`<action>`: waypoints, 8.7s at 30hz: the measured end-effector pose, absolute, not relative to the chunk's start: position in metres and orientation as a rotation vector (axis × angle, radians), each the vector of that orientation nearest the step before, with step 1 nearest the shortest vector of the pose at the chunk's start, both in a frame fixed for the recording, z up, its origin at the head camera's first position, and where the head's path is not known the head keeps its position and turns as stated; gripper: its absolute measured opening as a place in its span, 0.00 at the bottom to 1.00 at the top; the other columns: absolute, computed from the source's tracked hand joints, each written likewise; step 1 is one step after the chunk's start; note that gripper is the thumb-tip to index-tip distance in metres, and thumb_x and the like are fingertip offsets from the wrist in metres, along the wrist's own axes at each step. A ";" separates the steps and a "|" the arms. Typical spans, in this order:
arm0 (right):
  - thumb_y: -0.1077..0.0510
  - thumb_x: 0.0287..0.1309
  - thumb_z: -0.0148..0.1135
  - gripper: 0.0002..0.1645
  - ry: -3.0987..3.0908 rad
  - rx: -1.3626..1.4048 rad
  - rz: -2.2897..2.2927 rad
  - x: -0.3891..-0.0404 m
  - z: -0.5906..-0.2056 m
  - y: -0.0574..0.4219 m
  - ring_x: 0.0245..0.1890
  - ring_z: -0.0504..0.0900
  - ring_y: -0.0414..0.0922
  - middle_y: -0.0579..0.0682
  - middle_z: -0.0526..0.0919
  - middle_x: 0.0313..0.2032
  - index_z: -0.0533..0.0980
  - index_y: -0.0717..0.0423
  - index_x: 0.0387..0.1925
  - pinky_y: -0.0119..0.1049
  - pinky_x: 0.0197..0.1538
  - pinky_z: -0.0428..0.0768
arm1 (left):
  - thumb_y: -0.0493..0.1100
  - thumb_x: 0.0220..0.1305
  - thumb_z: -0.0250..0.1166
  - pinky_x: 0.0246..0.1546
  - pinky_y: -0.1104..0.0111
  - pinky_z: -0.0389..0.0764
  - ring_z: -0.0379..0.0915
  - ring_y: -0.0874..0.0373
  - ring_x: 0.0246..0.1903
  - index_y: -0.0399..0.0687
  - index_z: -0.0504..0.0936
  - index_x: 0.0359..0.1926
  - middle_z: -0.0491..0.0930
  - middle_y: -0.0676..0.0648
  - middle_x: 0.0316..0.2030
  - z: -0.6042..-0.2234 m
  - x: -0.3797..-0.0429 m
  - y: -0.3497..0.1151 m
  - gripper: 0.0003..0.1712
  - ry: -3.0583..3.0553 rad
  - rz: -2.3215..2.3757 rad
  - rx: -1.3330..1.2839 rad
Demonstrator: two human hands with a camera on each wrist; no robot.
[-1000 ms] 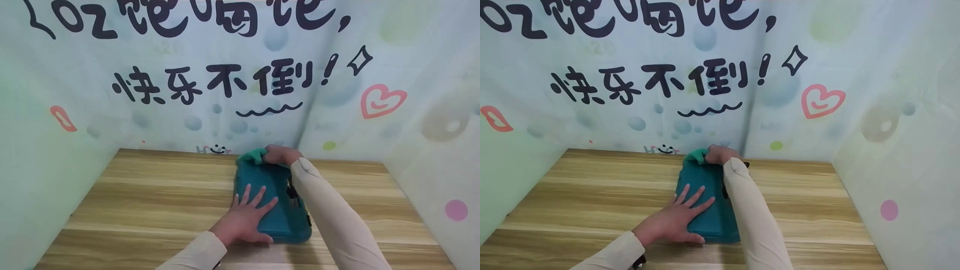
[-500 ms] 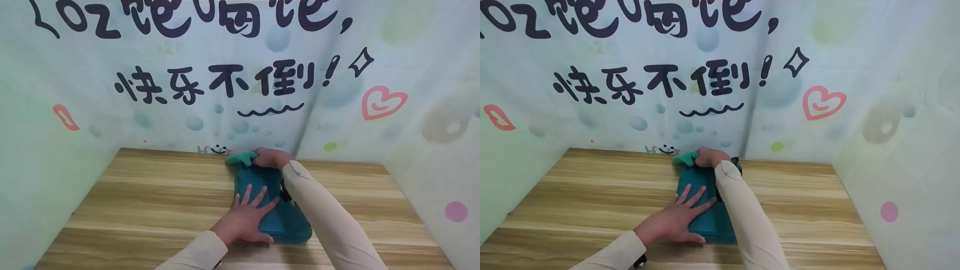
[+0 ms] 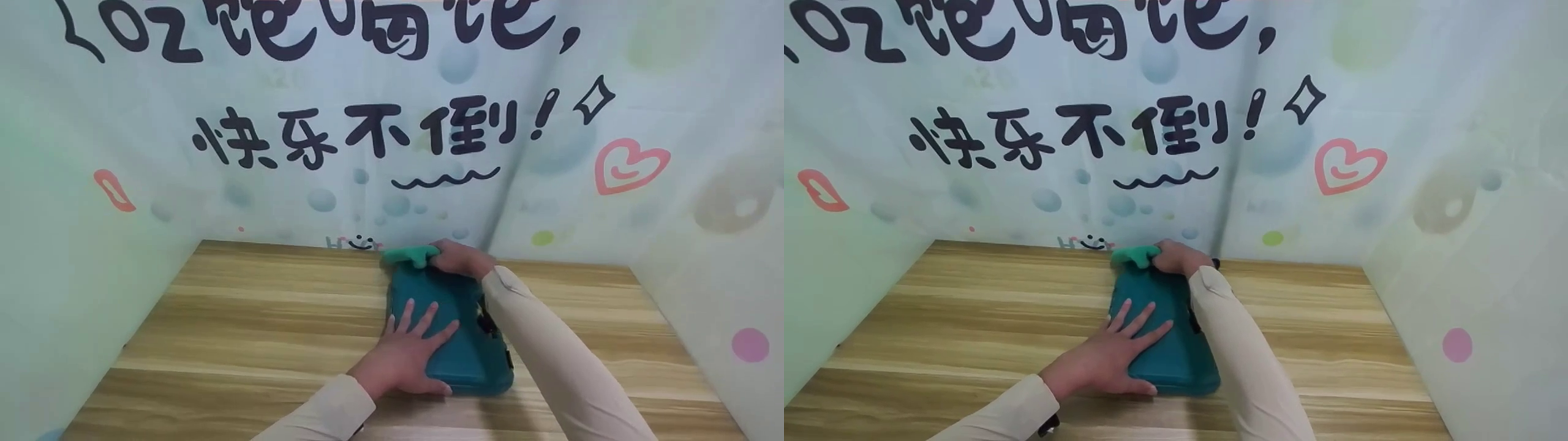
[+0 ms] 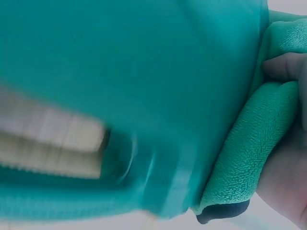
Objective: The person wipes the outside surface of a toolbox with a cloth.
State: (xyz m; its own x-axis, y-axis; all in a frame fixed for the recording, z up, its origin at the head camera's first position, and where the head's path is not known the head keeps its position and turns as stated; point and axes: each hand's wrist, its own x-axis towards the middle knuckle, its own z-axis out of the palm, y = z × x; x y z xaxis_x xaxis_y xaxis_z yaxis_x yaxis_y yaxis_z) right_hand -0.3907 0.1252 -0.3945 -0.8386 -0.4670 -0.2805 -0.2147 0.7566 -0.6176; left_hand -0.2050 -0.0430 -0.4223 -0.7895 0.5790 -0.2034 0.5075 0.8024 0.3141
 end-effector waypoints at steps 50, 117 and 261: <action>0.67 0.75 0.43 0.24 2.500 -0.324 -1.844 -0.263 -0.454 0.224 0.53 0.70 0.53 0.61 0.74 0.54 0.67 0.67 0.68 0.48 0.60 0.67 | 0.74 0.57 0.67 0.68 0.35 0.47 0.22 0.32 0.75 0.69 0.49 0.81 0.36 0.46 0.81 -0.421 -0.204 -0.047 0.58 2.690 0.385 0.839; 0.41 0.79 0.46 0.34 2.513 -2.267 0.021 -0.161 -0.456 0.107 0.73 0.60 0.42 0.52 0.69 0.70 0.67 0.59 0.72 0.35 0.73 0.52 | 0.49 0.75 0.62 0.66 0.50 0.65 0.38 0.38 0.76 0.61 0.68 0.75 0.51 0.46 0.78 -0.396 -0.229 -0.056 0.31 2.594 0.428 0.923; 0.36 0.71 0.56 0.36 2.430 -2.341 -0.141 -0.174 -0.462 0.214 0.64 0.70 0.34 0.43 0.75 0.65 0.70 0.50 0.72 0.34 0.63 0.70 | 0.54 0.70 0.66 0.69 0.47 0.59 0.28 0.36 0.76 0.60 0.59 0.79 0.43 0.45 0.80 -0.395 -0.227 -0.069 0.42 2.495 0.442 0.982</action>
State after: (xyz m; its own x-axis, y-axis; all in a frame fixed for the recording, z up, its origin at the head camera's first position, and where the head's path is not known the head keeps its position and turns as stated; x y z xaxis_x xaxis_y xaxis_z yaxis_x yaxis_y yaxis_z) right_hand -0.1736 0.2137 -0.4623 -0.0248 -0.9740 0.2251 -0.9936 0.0489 0.1023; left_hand -0.2274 -0.0687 -0.3949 -0.6620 0.7011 -0.2650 0.5673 0.6997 0.4342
